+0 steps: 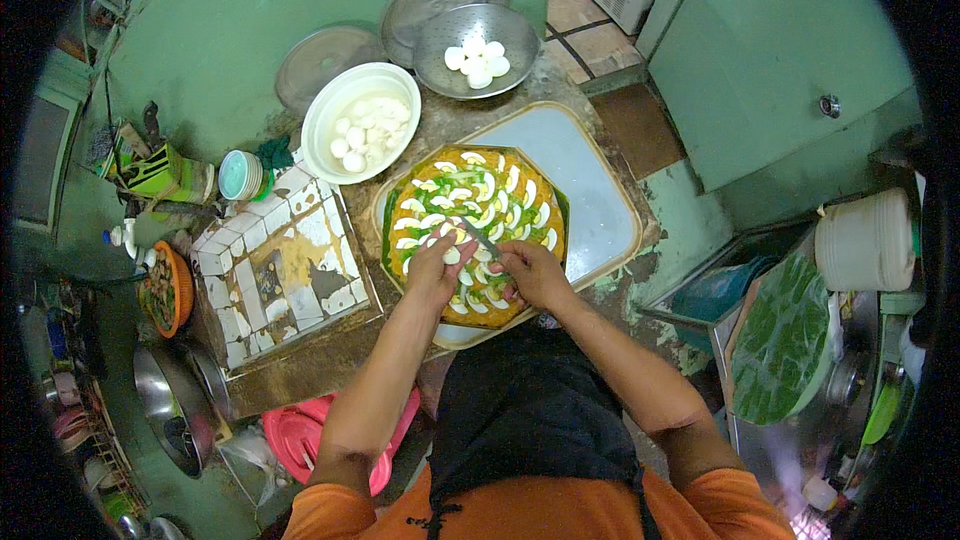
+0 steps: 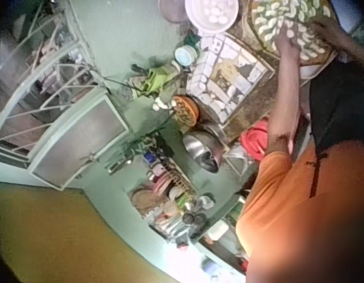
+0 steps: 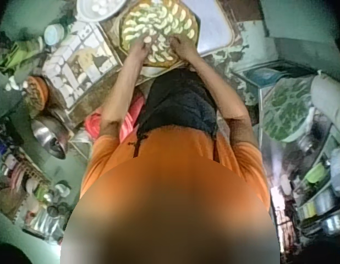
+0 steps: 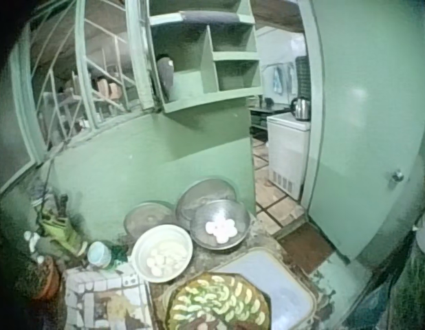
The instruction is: The person blanches green vegetables in boiling water, then places them on a large yellow food base. They wash their hands and proceed to cut and arrange white oval pieces in a decorative pattern on top of the yellow base. The finished tray is handed to another person.
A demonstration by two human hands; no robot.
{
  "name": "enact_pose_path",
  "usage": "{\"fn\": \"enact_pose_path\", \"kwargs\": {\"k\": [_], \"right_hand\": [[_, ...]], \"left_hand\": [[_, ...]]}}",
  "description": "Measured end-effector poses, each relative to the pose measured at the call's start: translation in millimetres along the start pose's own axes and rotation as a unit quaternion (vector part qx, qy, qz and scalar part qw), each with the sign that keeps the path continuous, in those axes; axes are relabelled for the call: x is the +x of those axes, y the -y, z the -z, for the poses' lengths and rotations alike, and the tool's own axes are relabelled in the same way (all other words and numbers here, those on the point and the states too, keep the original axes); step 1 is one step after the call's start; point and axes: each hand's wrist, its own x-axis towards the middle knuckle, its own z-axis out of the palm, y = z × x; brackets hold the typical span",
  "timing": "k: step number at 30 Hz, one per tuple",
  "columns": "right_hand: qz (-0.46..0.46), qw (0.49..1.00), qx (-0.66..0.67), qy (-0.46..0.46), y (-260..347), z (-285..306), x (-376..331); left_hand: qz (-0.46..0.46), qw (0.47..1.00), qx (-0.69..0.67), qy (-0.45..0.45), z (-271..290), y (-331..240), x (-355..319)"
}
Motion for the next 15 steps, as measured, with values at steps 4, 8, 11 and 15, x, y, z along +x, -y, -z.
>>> {"fn": "enact_pose_path", "kwargs": {"k": [4,8,11,15], "right_hand": [[-0.085,0.979,0.180,0.049,34.1,9.5,-9.0],[-0.030,0.990,0.127,-0.054,33.7,36.6,-13.8],[-0.016,0.971,0.127,-0.201,13.9,56.9,-3.7],[-0.008,0.957,-0.022,-0.289,-10.7,78.5,25.3]], "left_hand": [[-0.033,0.998,0.040,0.026,-1.7,-24.1,-0.5],[-0.066,0.995,0.053,0.047,16.7,-76.4,-4.6],[-0.080,0.996,0.026,0.038,25.0,-116.9,6.7],[-0.071,0.991,0.029,0.105,-1.7,-150.1,46.4]]}}
